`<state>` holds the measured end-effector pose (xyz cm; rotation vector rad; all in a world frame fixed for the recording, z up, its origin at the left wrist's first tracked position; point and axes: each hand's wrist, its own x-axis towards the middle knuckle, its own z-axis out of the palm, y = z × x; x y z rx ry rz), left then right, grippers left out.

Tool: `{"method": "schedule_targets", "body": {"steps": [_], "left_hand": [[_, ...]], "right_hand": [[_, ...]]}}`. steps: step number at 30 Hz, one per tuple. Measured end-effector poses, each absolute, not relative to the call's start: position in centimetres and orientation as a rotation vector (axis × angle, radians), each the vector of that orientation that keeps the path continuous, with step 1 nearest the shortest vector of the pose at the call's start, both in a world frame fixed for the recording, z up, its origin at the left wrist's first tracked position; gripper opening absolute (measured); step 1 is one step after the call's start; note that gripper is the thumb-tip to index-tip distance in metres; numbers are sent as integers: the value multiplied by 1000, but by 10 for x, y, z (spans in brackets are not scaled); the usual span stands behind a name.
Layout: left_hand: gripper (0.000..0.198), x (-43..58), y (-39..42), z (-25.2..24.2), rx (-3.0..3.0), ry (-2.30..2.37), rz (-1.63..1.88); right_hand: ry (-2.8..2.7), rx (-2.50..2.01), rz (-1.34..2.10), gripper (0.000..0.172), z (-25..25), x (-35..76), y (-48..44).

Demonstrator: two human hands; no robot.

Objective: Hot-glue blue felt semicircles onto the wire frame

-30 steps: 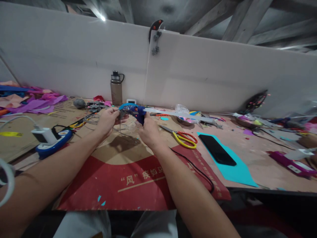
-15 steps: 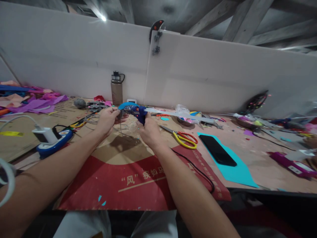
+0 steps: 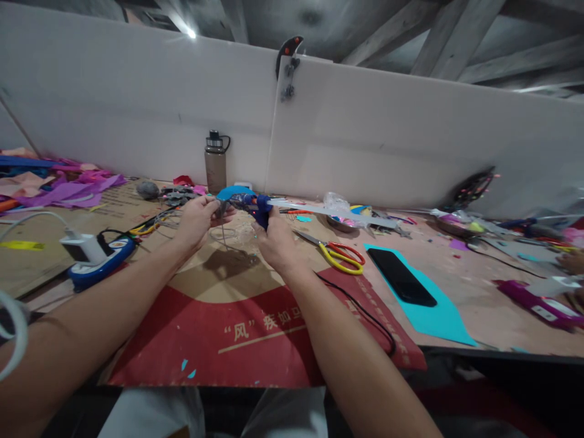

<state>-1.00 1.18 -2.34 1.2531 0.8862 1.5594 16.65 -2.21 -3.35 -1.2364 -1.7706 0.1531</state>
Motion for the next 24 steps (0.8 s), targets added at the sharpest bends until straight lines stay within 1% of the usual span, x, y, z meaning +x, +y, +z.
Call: {"method": "schedule_targets", "body": {"steps": [4,11,24], "left_hand": [[13,-11,13,-24,1261,890,1571],[9,-11,15,-24,1187,858,1617],[8,-11,14,-22,1144,812,1622]], "right_hand": [[-1772,-1246,155,41,-34,166,-22],[-1769,-1222,150,41,-34,167,-22],[-1757,-1257,147,39,-31,165,-24]]}}
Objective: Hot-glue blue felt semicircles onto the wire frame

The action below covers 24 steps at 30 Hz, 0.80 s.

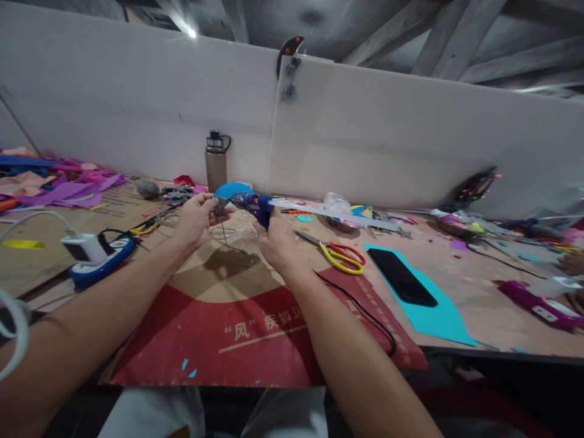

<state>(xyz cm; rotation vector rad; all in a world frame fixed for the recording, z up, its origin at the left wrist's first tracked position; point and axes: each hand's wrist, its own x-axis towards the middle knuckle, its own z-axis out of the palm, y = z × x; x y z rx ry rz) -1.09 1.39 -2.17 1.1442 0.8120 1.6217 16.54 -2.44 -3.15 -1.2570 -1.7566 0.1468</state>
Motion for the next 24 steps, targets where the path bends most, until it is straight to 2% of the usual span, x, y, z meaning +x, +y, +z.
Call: {"method": "schedule_targets", "body": {"steps": [21,24], "left_hand": [[8,-17,19,-22,1043,751,1619],[9,-18,20,-23,1029,759,1624]], "right_hand": [[-1744,-1247,162,37,-32,167,-22],[-1658,-1288,246,31,-36,169,-16]]}}
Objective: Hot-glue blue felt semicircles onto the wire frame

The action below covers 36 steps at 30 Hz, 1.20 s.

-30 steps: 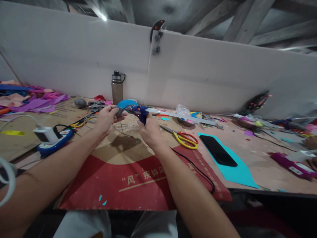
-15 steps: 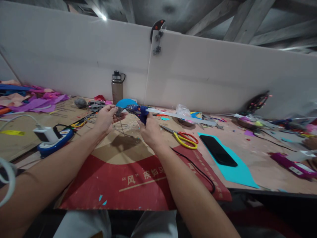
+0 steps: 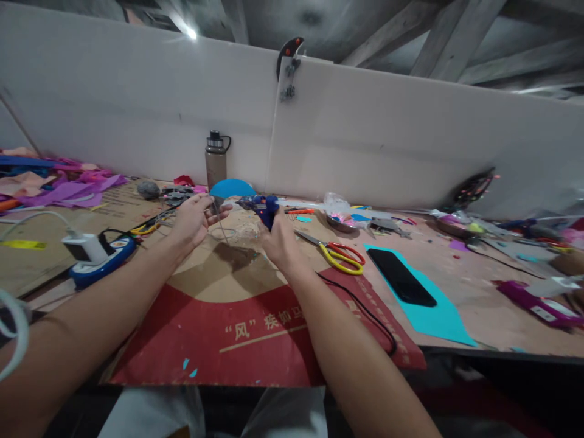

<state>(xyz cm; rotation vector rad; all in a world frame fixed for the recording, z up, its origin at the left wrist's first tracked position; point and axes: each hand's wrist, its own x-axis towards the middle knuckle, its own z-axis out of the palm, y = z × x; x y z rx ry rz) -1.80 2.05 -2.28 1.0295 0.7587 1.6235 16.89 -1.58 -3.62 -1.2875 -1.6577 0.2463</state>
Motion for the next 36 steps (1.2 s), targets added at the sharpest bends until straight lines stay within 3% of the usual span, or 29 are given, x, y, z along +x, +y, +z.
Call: {"method": "schedule_targets", "body": {"steps": [5,7,12,15,22,26,32,36], "left_hand": [[6,-14,17,-24,1118,837,1633],[8,-12,16,-25,1239,881,1653],[11,-13,11,-27,1592,1115,1709],[8,-13,7,-23,1762,1220,1786],[13,-6,-2,-19,2164,1332,1757],[10,-2,-3,-21,2071,1314,1760],[6,2,-4,-18,1690,1174,1732],[7,6,-5,-20,1570,1043,1621]], "right_hand": [[-1506,-1491,758,14,-55,176,5],[-1542,-1550,790,11,-62,181,10],[-1708,-1685,140,20,-58,193,5],[-1701,-1610,46,23,-46,188,-3],[-1436,-824,982,17,-36,133,-8],[-1335,-735,1182,16,-34,120,-15],[-1411,-905,838,23,-30,129,-24],[-1504,-944,580,18,-26,132,-27]]}}
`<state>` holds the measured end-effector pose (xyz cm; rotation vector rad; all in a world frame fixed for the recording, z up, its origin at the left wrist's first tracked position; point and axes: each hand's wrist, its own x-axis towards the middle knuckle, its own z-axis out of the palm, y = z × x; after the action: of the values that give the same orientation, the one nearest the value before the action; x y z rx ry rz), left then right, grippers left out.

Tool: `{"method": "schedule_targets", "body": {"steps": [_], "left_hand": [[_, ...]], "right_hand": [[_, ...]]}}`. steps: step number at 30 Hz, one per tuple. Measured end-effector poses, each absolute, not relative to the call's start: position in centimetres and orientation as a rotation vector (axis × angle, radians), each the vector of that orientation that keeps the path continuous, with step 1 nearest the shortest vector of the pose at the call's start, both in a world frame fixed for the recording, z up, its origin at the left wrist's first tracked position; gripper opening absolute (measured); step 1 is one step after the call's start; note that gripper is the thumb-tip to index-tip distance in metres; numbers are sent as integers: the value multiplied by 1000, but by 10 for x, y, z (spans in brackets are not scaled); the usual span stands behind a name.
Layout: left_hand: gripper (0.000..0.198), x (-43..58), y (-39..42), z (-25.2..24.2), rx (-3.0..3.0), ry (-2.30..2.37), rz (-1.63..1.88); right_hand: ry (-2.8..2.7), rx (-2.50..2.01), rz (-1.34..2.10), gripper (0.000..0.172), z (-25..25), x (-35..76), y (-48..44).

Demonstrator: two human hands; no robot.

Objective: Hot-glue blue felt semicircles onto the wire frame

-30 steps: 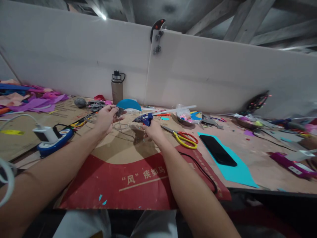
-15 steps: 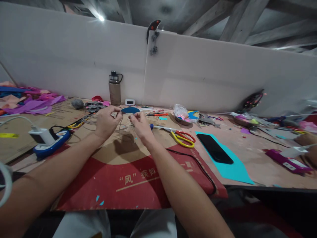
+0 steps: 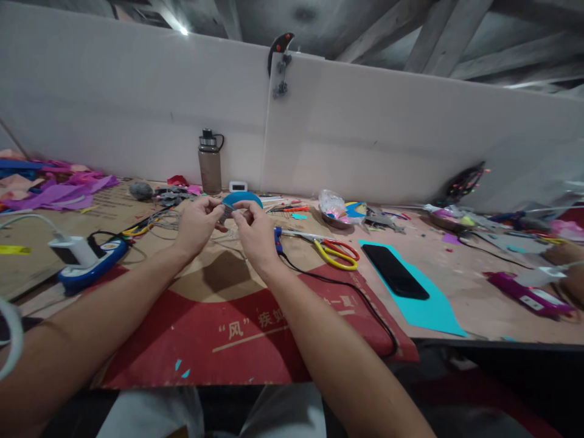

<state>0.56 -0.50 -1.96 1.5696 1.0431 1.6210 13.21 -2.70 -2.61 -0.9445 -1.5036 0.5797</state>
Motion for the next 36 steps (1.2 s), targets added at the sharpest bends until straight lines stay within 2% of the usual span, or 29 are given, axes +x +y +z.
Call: {"method": "schedule_targets", "body": {"steps": [11,18,36], "left_hand": [[13,9,-2,-25,1336,745,1438],[7,11,-7,-18,1216,686,1385],[17,9,-7,-18,1145,704,1441]], "right_hand": [[-1542,-1005,396,23,-34,138,-20],[-1553,-966,374,24,-35,142,-18],[-1517,-976,331,14,-31,143,-25]]}}
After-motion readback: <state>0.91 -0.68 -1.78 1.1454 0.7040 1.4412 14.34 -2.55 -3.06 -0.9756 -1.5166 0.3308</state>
